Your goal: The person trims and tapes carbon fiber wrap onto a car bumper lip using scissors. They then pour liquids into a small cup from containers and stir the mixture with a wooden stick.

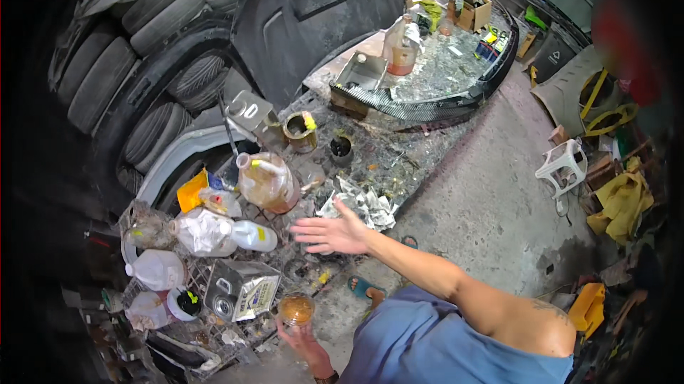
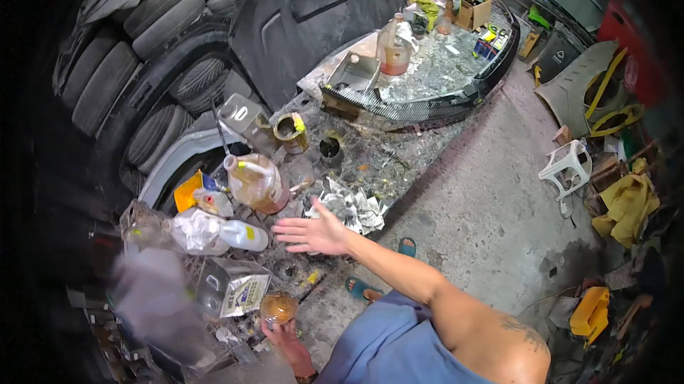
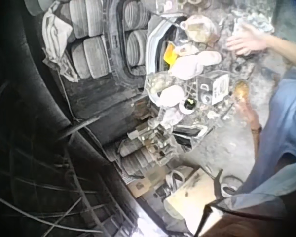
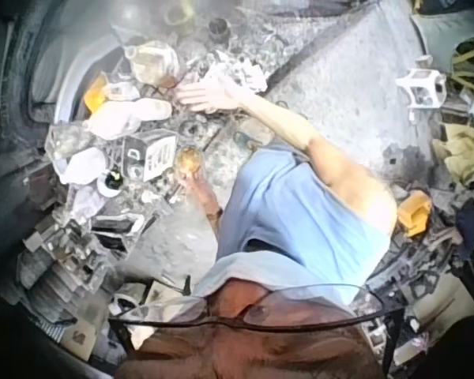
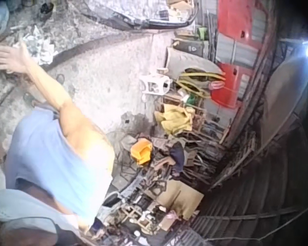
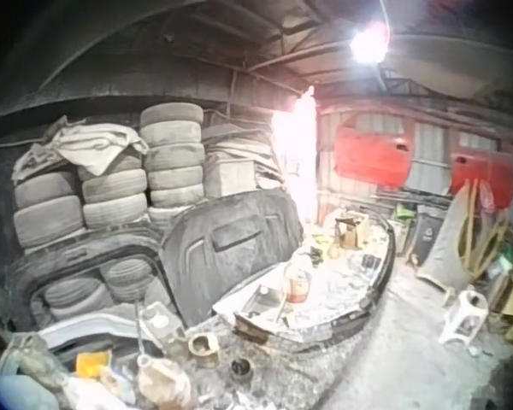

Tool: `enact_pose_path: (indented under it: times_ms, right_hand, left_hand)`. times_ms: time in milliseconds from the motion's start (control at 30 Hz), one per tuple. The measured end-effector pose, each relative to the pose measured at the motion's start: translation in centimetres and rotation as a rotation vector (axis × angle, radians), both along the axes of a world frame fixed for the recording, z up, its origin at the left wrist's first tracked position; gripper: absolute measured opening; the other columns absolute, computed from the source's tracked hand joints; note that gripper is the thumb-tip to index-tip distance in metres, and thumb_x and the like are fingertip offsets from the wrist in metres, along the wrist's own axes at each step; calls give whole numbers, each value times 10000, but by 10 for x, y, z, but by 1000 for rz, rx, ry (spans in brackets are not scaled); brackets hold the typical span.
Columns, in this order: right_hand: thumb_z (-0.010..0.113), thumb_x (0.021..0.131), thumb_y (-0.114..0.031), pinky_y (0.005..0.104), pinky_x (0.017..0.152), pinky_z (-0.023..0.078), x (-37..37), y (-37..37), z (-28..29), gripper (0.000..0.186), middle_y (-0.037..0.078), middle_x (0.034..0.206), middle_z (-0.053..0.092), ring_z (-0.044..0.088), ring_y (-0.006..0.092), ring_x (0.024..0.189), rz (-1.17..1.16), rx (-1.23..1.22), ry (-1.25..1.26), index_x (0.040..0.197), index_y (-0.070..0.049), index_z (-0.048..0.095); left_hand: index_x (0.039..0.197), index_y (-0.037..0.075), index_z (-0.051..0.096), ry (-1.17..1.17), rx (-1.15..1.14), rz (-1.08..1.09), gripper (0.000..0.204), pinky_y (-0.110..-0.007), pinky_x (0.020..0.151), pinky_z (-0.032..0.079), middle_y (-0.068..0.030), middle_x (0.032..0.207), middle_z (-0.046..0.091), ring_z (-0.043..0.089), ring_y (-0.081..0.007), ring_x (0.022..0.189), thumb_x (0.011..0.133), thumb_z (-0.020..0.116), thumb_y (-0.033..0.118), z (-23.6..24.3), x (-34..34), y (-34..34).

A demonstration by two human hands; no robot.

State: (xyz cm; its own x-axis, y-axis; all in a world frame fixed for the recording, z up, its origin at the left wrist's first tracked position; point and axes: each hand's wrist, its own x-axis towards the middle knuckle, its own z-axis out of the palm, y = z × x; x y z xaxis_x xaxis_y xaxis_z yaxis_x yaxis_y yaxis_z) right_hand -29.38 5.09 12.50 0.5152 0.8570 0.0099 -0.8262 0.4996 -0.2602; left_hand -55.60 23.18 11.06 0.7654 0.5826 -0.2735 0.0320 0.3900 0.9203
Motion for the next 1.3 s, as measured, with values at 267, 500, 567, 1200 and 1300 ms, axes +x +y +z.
enact_pose_path:
  times_ms: [267, 500, 567, 1200, 1300]
  right_hand:
    - [426, 747, -826, 553, 1140, 158, -25, -126, 31, 1140, 225, 1538, 180, 180, 353, 1433, -191, 180, 4, 1464, 38, 227]
    - [427, 775, -800, 530, 1143, 167, -8, -248, 37, 1092, 203, 1548, 169, 185, 341, 1434, -234, 189, -204, 1481, 4, 208]
    - [414, 832, -745, 505, 1142, 189, -6, -296, 33, 997, 174, 1550, 195, 212, 326, 1428, -224, 95, -256, 1490, -25, 206]
    - [575, 924, -410, 375, 920, 465, -27, -775, -119, 545, 97, 1292, 566, 566, 221, 1106, -844, -984, 414, 1334, -71, 458]
    - [582, 928, -365, 345, 871, 487, 37, -822, -102, 455, 89, 1203, 618, 599, 207, 1047, -901, -1085, 263, 1264, -66, 522]
  left_hand:
    - [1459, 171, 209, 91, -7, -271, 647, -347, 949, 390, -102, 1292, 463, 492, -201, 1139, 937, 569, 300, 16, 69, -56]
    - [1466, 161, 190, -9, 45, -398, 673, -341, 918, 438, -120, 1262, 493, 532, -197, 1094, 932, 582, 283, 15, 129, -160]
    - [1467, 162, 176, -21, 59, -399, 667, -353, 921, 443, -124, 1273, 496, 535, -214, 1110, 941, 563, 297, 12, 146, -199]
    - [1450, 131, 212, -4, -310, -849, 714, -344, 954, 451, -109, 1238, 523, 552, -197, 1104, 906, 635, 319, 36, 381, -606]
    - [1455, 122, 211, -1, -320, -907, 732, -325, 942, 450, -78, 1155, 546, 558, -179, 1058, 896, 646, 308, 36, 423, -658]
